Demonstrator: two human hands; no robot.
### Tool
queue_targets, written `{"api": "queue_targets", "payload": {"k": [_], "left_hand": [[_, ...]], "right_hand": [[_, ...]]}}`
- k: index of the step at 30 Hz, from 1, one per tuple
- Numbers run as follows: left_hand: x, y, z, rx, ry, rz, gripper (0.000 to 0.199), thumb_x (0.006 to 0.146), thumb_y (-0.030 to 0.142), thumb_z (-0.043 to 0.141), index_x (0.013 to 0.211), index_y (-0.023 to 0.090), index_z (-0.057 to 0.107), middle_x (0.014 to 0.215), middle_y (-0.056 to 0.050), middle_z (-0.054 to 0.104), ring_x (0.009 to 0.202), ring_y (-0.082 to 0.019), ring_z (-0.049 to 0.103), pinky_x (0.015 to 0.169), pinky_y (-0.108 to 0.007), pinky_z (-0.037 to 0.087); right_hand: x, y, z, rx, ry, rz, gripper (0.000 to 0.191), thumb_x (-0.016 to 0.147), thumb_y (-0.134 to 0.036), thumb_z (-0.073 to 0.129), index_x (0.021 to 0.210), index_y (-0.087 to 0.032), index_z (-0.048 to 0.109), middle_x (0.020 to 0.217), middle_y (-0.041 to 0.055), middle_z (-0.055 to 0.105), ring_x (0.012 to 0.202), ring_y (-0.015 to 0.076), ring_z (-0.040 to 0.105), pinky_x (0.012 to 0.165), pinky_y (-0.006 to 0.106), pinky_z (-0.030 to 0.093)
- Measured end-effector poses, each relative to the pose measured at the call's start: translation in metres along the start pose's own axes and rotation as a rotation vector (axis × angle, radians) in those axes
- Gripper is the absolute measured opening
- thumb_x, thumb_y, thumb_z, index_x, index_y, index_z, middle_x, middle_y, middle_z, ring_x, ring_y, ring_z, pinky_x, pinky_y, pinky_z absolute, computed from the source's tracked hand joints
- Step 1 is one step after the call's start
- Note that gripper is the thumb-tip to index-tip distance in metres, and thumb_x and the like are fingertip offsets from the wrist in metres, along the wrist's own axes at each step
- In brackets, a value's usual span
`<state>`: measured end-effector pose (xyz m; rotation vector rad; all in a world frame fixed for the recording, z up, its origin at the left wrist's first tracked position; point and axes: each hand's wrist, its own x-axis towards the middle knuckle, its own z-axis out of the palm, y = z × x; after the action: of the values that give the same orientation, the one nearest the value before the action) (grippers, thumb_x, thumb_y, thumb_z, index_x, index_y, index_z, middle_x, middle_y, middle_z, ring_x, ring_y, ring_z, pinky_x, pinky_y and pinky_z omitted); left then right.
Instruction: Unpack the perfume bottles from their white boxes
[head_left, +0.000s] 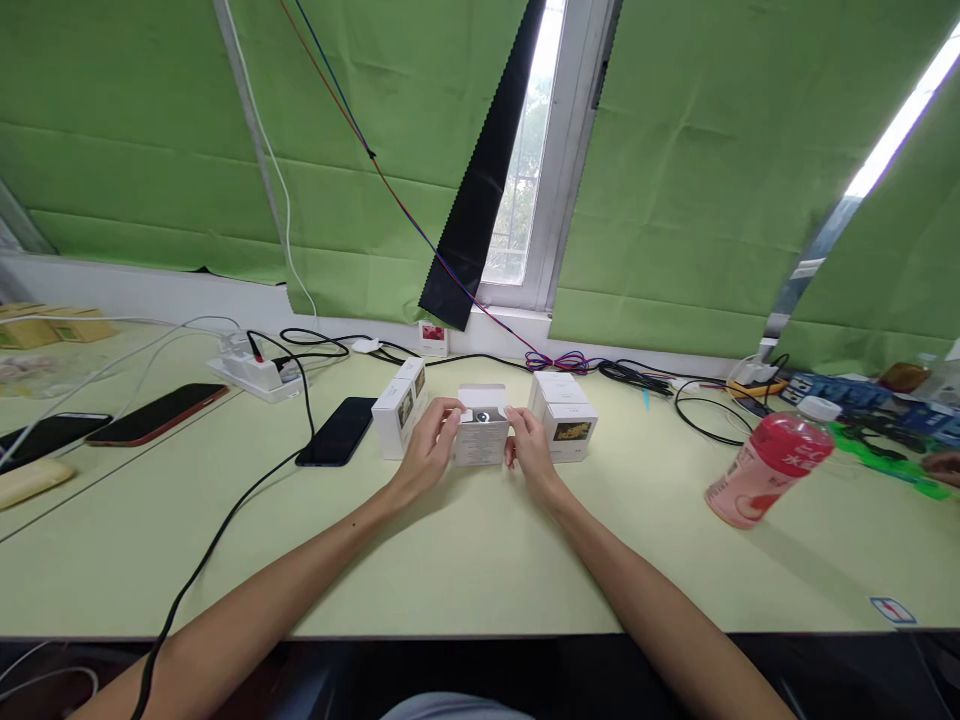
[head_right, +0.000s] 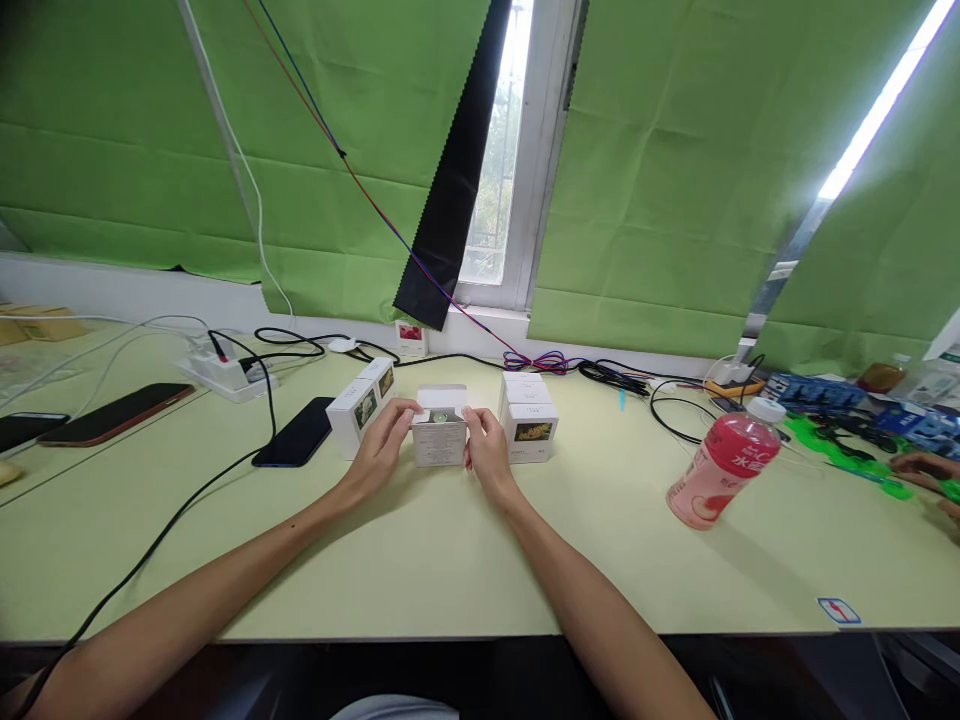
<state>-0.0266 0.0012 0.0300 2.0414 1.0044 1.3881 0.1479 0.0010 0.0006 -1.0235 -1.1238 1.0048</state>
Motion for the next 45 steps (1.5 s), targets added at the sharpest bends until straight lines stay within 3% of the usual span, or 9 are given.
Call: {"api": "queue_targets", "payload": {"k": [11,22,33,40,45], "left_hand": [[-0.001,-0.002,0.0,0.027,-0.008,0.069,0.033,0.101,0.043,0.033,0.101,0.021,0.056,0.098,-0.006,0.06,0.092,-0.02,0.055,0.081,-0.032,0.043],[-0.001,-0.002,0.001,-0.001,-0.039,0.046,0.033,0.1,0.047,0.036,0.103,0.021,0.055,0.103,-0.006,0.061,0.096,-0.02,0.057,0.086,-0.033,0.046],[-0.002,-0.005,0.002,0.012,-0.074,0.094,0.028,0.1,0.044,0.042,0.112,0.024,0.056,0.112,-0.005,0.057,0.105,-0.019,0.057,0.089,-0.033,0.048],[-0.004,-0.007,0.002,0.09,-0.128,0.123,0.035,0.098,0.045,0.047,0.124,0.025,0.06,0.113,-0.007,0.052,0.106,-0.02,0.056,0.092,-0.033,0.048],[-0.004,-0.007,0.003,0.085,-0.126,0.121,0.034,0.1,0.044,0.043,0.123,0.024,0.056,0.114,-0.008,0.056,0.105,-0.02,0.057,0.086,-0.033,0.049]], "right_hand": [[0.0,-0.005,0.0,0.018,0.019,-0.028,0.035,0.082,-0.056,0.06,0.081,-0.021,0.057,0.062,-0.0068,0.052,0.038,0.0065,0.042,0.034,0.021,0.032],[0.0,-0.008,0.0,0.043,0.05,-0.068,0.028,0.081,-0.048,0.063,0.081,-0.02,0.058,0.064,-0.0066,0.053,0.037,0.0058,0.041,0.033,0.021,0.03],[0.003,-0.005,0.001,0.047,0.084,-0.089,0.031,0.08,-0.049,0.065,0.089,-0.02,0.06,0.072,-0.0044,0.057,0.036,0.0052,0.042,0.032,0.022,0.03],[-0.003,-0.01,0.002,0.08,0.036,-0.079,0.035,0.081,-0.054,0.065,0.092,-0.02,0.061,0.068,-0.005,0.058,0.036,0.0053,0.042,0.034,0.021,0.032],[-0.003,-0.014,0.002,0.1,0.0,-0.092,0.04,0.079,-0.055,0.068,0.098,-0.021,0.061,0.083,-0.0029,0.063,0.035,0.0034,0.042,0.033,0.021,0.031]]}}
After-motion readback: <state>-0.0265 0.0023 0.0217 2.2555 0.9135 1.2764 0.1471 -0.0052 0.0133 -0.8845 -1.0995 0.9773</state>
